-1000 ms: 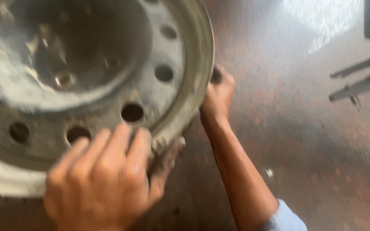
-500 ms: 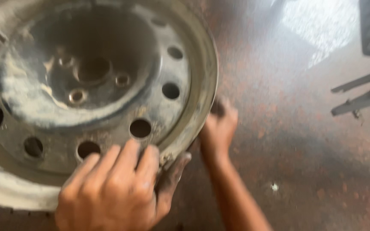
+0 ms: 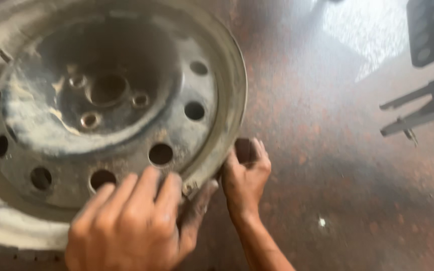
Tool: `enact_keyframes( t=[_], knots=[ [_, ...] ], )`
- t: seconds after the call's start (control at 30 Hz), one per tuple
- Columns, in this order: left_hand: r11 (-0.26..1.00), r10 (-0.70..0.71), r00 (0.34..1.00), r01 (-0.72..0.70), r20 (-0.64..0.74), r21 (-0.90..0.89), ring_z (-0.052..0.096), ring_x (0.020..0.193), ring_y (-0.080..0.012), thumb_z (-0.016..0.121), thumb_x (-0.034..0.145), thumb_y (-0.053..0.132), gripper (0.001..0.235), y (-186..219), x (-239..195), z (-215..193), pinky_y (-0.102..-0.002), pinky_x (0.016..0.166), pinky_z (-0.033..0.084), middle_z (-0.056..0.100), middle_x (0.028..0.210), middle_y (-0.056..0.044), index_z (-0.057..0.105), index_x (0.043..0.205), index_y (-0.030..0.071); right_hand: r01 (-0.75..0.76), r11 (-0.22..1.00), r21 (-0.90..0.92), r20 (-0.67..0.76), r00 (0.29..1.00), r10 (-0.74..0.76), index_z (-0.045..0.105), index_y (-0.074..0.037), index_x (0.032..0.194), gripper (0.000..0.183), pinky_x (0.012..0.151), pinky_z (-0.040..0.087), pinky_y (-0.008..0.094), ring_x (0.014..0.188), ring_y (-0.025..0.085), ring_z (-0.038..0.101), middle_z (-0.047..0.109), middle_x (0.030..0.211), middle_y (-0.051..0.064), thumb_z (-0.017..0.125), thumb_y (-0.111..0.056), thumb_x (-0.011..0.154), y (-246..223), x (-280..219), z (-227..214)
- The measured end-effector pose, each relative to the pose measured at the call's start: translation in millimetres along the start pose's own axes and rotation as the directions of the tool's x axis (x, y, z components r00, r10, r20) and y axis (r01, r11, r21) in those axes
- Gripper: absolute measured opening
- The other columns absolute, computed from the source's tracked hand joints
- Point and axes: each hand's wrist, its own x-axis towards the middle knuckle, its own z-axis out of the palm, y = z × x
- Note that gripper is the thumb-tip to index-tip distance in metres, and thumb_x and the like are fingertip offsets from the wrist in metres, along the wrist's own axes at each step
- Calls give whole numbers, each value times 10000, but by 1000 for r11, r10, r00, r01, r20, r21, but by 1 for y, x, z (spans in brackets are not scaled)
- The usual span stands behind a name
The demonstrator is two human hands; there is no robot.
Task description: The person scrubs the inner surface of a metal wheel rim using a small abrasive pad held in the right hand while stabilizing the rim with the left hand. The person rotates the rim to access different sections and continues scrubbing the same area repeatedly.
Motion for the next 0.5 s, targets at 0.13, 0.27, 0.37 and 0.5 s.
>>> enact_keyframes(
  t=[0.13, 0.27, 0.37, 0.5],
  knots=[
    [998, -54, 978, 45, 199, 50, 662, 636, -183, 597, 944, 620, 531, -1, -12, 8, -350, 532, 496, 686, 729, -28, 709, 764, 133, -79, 997, -8, 38, 996, 79, 710, 45, 1002, 197, 774, 590, 350, 815, 205, 698, 755, 912, 134, 718, -101, 871, 18, 29, 12],
    [1000, 14, 1000, -14, -17, 18, 666, 662, -168, 638, 835, 517, 403, 3, -2, -4, -322, 555, 492, 709, 798, -38, 707, 771, 124, 61, 993, -99, -19, 998, -63, 717, 32, 974, 190, 824, 602, 351, 863, 186, 746, 761, 917, 128, 723, -140, 895, 3, -28, -7],
    [999, 0, 999, -2, 37, 45, 660, 634, -153, 633, 949, 588, 514, 0, -7, 5, -306, 531, 476, 701, 760, -30, 696, 739, 123, -54, 987, 151, 40, 998, 48, 697, 49, 1017, 212, 784, 565, 370, 841, 194, 679, 737, 941, 153, 701, -137, 914, 16, 5, 3],
    [998, -6, 991, -2, 133, 59, 648, 603, -163, 596, 958, 607, 530, 0, -15, 6, -318, 519, 471, 686, 721, -24, 710, 746, 135, 130, 957, -258, -3, 991, -135, 704, 51, 973, 195, 800, 520, 425, 856, 248, 646, 726, 917, 154, 702, -127, 894, 17, -8, -1]
  ],
)
